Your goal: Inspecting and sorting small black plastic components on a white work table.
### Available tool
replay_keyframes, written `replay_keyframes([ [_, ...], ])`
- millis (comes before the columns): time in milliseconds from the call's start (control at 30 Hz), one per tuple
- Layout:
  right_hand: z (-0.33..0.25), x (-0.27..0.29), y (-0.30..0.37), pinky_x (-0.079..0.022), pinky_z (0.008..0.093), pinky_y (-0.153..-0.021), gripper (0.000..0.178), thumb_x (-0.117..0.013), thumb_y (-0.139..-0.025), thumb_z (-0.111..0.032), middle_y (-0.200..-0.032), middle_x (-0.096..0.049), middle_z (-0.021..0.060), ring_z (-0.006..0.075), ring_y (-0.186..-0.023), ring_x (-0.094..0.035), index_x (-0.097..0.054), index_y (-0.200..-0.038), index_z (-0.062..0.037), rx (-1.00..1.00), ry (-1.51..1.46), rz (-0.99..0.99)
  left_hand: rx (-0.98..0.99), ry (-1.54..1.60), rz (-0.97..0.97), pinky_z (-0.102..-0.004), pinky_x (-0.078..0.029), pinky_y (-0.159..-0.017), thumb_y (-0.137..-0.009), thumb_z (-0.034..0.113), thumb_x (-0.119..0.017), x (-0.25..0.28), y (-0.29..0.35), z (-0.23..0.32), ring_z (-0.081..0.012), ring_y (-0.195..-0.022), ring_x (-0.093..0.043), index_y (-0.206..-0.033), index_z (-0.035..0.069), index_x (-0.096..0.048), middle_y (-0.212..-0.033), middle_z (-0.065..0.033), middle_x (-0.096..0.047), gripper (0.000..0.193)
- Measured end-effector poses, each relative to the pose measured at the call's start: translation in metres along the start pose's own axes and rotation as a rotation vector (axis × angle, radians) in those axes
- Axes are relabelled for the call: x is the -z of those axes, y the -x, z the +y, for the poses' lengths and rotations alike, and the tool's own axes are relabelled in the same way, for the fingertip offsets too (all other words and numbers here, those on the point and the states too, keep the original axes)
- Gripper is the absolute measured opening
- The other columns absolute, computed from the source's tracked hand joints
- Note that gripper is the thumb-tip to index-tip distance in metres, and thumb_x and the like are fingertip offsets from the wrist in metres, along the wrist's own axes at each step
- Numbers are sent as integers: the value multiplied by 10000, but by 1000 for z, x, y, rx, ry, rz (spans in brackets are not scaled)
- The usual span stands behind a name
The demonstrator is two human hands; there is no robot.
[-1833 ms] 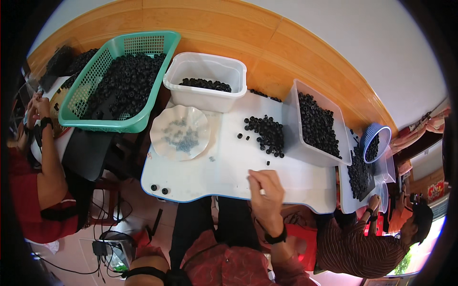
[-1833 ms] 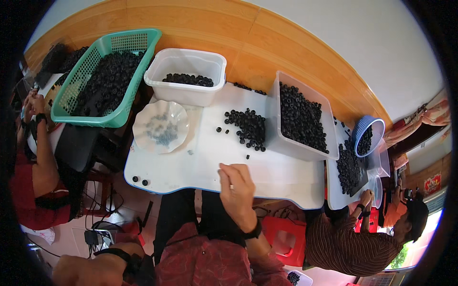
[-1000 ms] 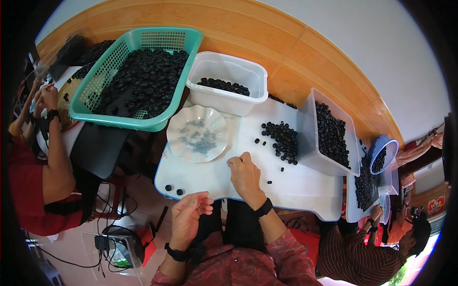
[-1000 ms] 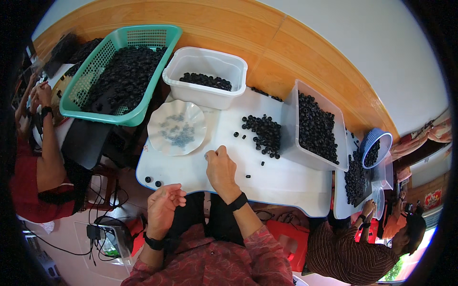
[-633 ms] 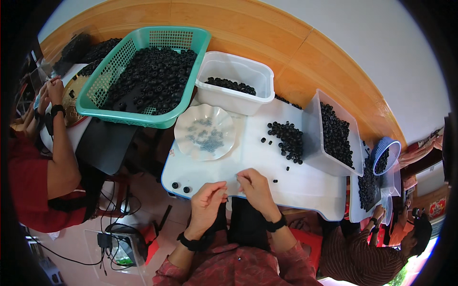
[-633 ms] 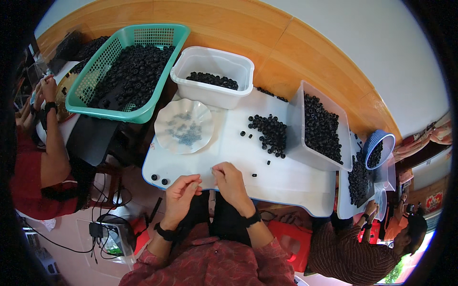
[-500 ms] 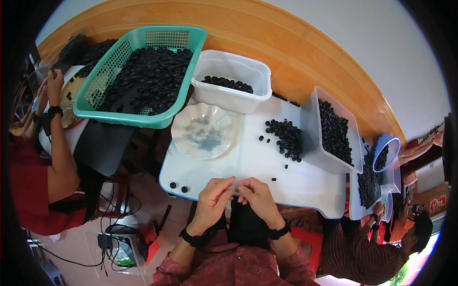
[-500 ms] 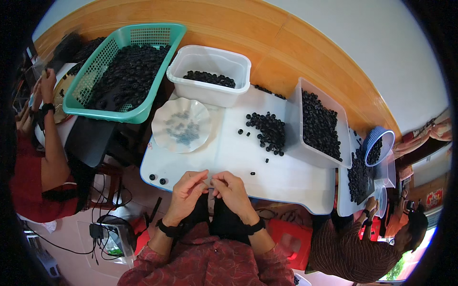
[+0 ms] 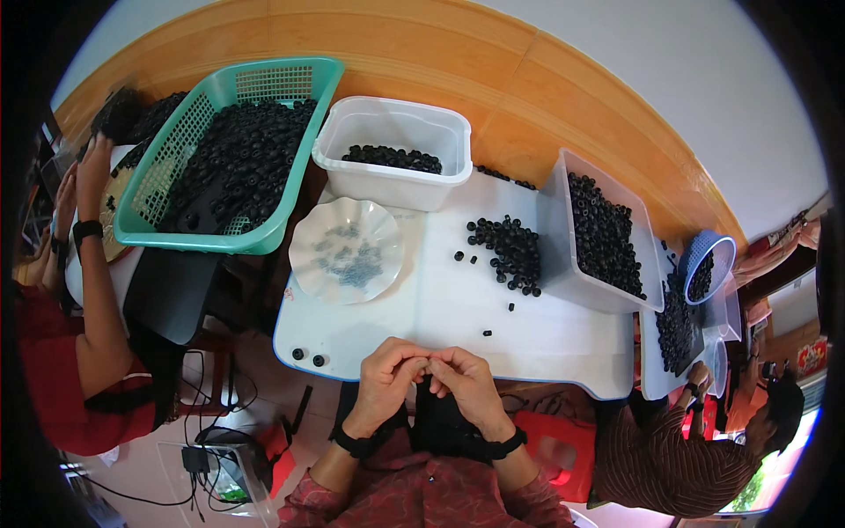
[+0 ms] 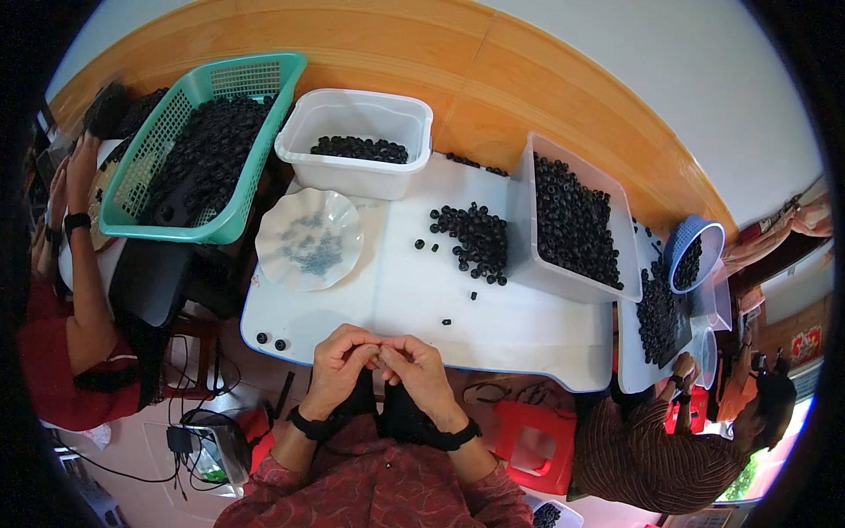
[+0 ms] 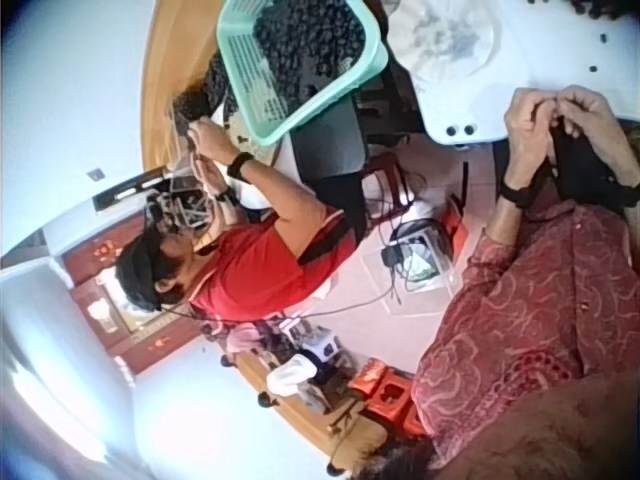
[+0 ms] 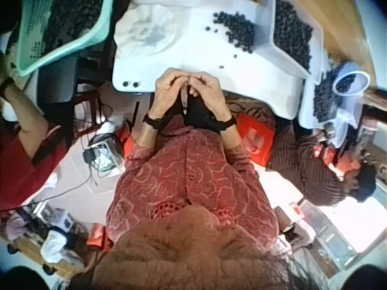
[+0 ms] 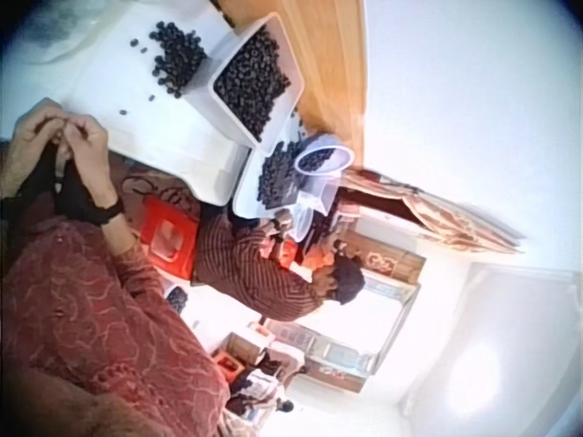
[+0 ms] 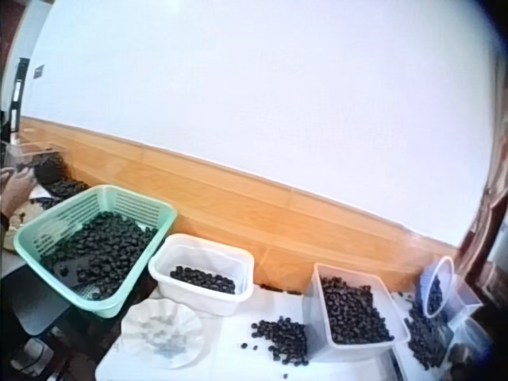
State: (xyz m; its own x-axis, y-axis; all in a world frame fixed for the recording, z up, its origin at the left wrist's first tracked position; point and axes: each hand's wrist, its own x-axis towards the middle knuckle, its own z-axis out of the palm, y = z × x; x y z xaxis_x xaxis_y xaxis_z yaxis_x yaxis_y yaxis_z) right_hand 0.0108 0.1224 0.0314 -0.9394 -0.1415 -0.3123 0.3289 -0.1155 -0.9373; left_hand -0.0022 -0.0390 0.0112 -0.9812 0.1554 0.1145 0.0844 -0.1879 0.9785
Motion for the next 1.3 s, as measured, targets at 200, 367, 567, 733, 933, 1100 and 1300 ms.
replay_keyframes([
  [200,-3,6,-1,-448,188,-510,224,-587,-981,-220,-805,-629,29,67,-628,-564,-615,-1026,-2,-123,-54,26,6,-11,57,-222,-517,-630,-927,-11,-583,-9,-6,-7,-99,-731,-610,-954,-28,-645,-924,-52,-595,69],
  [367,-2,8,-4,-430,182,-489,231,-567,-991,-244,-785,-622,14,59,-588,-538,-618,-963,-20,-109,-219,-26,27,3,72,-218,-510,-631,-929,2,-589,-13,-9,-8,-94,-727,-606,-959,-24,-644,-912,-47,-596,68],
  [567,-5,6,-7,-436,180,-506,169,-597,-970,-187,-770,-625,11,45,-595,-531,-626,-962,-21,-74,-178,2,65,27,77,-225,-533,-656,-930,3,-593,-11,-8,-9,-94,-742,-627,-992,-29,-642,-895,-55,-629,86],
  [733,-2,2,-7,-446,176,-520,148,-618,-953,-151,-782,-630,11,40,-612,-539,-630,-991,-9,17,-53,46,130,101,65,-224,-547,-691,-923,-18,-592,-7,-9,-12,-94,-778,-632,-1037,-26,-641,-942,-56,-649,125],
  [933,0,2,-7,-452,177,-527,174,-607,-960,-162,-797,-637,14,41,-625,-553,-630,-1009,4,36,-32,43,119,169,58,-232,-550,-732,-919,-37,-586,-4,-9,-10,-104,-841,-632,-1074,-24,-642,-953,-56,-649,166],
  [1100,3,5,-9,-455,178,-528,191,-595,-971,-175,-822,-653,23,43,-631,-558,-631,-1011,8,42,8,28,90,224,43,-231,-533,-738,-907,-69,-583,-4,-10,-12,-109,-840,-635,-1054,-28,-653,-962,-58,-632,168],
  [1300,-1,1,-11,-456,183,-534,182,-593,-971,-159,-835,-661,26,48,-626,-557,-628,-1025,11,39,15,32,67,244,60,-228,-537,-737,-899,-77,-590,-3,-11,-13,-109,-854,-638,-1044,-27,-663,-972,-65,-637,170],
])
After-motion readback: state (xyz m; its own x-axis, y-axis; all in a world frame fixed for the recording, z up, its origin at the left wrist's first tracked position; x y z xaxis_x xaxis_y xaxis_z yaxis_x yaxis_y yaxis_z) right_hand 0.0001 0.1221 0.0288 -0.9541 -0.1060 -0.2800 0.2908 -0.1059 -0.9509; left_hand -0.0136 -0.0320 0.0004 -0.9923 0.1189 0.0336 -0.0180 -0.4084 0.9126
